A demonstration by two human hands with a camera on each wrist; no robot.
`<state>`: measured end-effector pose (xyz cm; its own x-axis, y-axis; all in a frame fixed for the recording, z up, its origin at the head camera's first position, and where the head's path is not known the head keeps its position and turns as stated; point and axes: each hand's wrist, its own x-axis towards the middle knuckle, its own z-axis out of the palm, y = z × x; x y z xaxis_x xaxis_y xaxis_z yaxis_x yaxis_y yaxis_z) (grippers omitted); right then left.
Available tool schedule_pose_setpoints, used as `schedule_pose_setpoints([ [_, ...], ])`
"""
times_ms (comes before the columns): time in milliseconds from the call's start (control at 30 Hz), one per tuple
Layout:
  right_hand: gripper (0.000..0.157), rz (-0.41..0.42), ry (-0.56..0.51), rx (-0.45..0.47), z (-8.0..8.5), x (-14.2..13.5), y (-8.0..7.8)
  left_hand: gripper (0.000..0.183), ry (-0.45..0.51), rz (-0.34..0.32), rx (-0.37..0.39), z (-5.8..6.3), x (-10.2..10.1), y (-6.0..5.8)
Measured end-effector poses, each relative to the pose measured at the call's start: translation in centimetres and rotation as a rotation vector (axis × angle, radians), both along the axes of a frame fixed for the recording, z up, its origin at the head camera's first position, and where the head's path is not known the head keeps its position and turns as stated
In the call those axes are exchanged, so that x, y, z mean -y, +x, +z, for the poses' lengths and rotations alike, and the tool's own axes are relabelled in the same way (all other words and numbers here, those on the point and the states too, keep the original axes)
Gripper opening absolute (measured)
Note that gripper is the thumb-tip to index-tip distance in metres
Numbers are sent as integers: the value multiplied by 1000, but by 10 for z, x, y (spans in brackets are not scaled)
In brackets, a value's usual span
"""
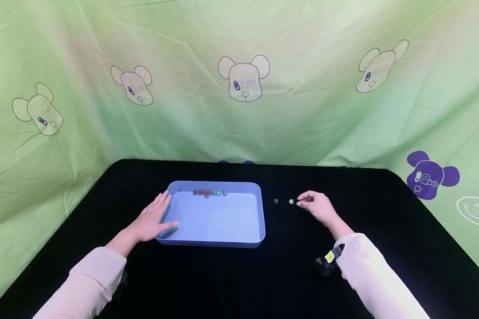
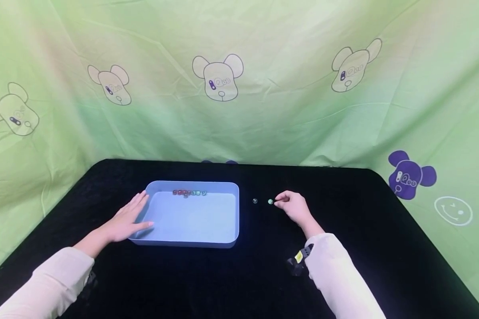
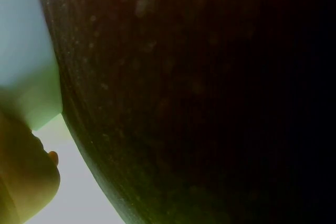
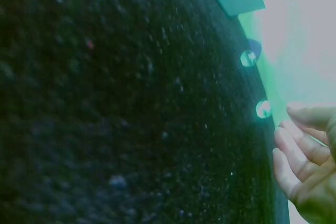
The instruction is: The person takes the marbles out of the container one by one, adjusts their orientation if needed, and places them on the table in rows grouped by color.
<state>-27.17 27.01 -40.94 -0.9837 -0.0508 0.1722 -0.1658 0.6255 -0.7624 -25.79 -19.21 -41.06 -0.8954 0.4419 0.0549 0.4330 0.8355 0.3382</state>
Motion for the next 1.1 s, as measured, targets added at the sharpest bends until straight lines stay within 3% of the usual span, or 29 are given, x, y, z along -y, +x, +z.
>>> schedule_pose_setpoints([
  [333, 19, 55, -137, 36, 5, 13, 12, 84, 55, -19, -20, 0, 0, 2],
  [700, 25, 133, -298, 63, 11, 30, 24, 84, -2, 0, 19, -1, 2, -4],
  [1100, 29, 175, -379, 87, 18, 51, 27, 84, 9, 0, 25, -1, 1, -3],
])
